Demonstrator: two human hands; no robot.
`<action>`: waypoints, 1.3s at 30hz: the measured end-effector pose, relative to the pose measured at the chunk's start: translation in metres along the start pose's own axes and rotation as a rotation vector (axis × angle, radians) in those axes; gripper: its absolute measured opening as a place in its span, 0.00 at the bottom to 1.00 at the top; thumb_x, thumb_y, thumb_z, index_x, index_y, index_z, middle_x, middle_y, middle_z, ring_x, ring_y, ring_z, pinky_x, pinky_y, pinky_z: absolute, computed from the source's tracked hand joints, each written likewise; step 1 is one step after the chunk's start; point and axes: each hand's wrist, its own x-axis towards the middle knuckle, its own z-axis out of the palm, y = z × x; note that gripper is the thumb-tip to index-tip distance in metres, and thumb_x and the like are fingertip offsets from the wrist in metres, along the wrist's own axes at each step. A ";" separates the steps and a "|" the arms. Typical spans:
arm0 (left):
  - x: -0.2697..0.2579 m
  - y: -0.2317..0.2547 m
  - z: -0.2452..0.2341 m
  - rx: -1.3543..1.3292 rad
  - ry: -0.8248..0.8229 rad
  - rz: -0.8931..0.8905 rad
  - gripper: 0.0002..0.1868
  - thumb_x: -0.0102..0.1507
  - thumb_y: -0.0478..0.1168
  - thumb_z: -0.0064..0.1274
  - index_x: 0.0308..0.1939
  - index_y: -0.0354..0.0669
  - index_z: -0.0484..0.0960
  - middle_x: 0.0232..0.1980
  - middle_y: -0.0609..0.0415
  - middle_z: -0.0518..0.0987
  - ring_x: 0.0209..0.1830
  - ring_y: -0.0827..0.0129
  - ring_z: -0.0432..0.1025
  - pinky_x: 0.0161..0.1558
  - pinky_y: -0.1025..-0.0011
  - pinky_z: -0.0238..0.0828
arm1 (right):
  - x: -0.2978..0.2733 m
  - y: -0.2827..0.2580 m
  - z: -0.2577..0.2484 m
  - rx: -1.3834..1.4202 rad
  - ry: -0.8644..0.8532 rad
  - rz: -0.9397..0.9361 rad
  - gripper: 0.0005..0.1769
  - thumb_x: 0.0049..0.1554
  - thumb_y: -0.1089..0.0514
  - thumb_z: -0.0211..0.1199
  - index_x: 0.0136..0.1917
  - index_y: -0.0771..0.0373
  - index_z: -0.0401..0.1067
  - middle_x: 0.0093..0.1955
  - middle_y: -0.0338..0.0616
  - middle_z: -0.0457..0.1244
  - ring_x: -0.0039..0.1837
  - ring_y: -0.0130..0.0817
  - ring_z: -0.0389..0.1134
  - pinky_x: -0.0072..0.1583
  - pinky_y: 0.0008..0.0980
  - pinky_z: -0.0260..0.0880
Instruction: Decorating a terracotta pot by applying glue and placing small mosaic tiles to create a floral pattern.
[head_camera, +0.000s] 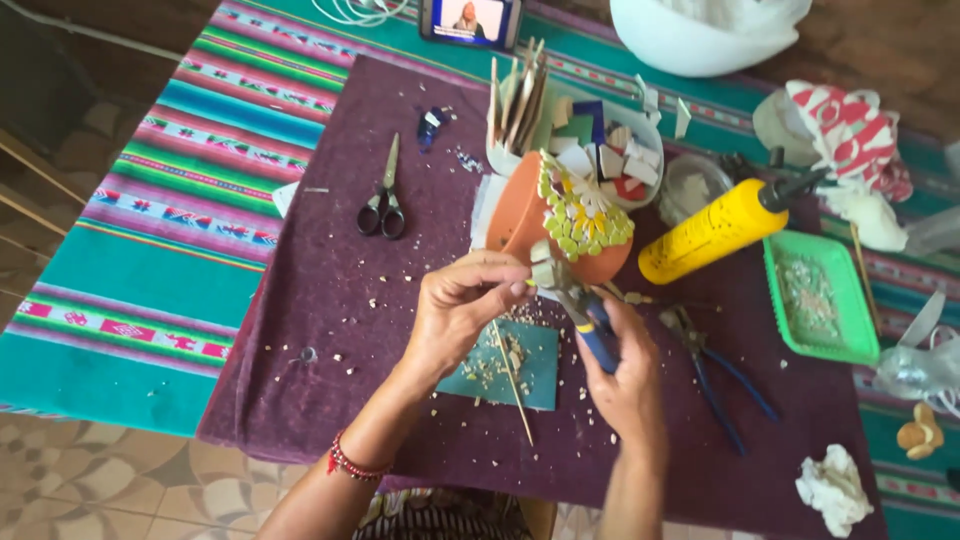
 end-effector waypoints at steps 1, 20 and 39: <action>-0.001 0.001 -0.002 -0.106 -0.030 -0.019 0.07 0.63 0.27 0.60 0.44 0.35 0.87 0.43 0.45 0.84 0.39 0.69 0.79 0.44 0.72 0.83 | 0.001 0.004 -0.006 -0.056 -0.051 -0.040 0.20 0.60 0.63 0.61 0.66 0.68 0.68 0.55 0.56 0.66 0.58 0.51 0.70 0.62 0.47 0.70; -0.004 -0.009 -0.004 -0.004 0.136 -0.167 0.08 0.57 0.27 0.66 0.39 0.28 0.84 0.33 0.49 0.81 0.34 0.77 0.74 0.37 0.77 0.79 | -0.029 0.042 0.002 -0.160 -0.020 0.047 0.19 0.58 0.64 0.66 0.62 0.67 0.71 0.45 0.52 0.66 0.49 0.51 0.72 0.54 0.46 0.73; -0.001 -0.002 -0.009 0.598 -0.108 -0.148 0.10 0.52 0.24 0.63 0.36 0.34 0.89 0.32 0.38 0.85 0.33 0.51 0.82 0.36 0.60 0.79 | -0.026 0.036 0.000 -0.174 0.040 0.025 0.24 0.55 0.72 0.63 0.65 0.64 0.71 0.46 0.48 0.65 0.49 0.47 0.71 0.53 0.42 0.75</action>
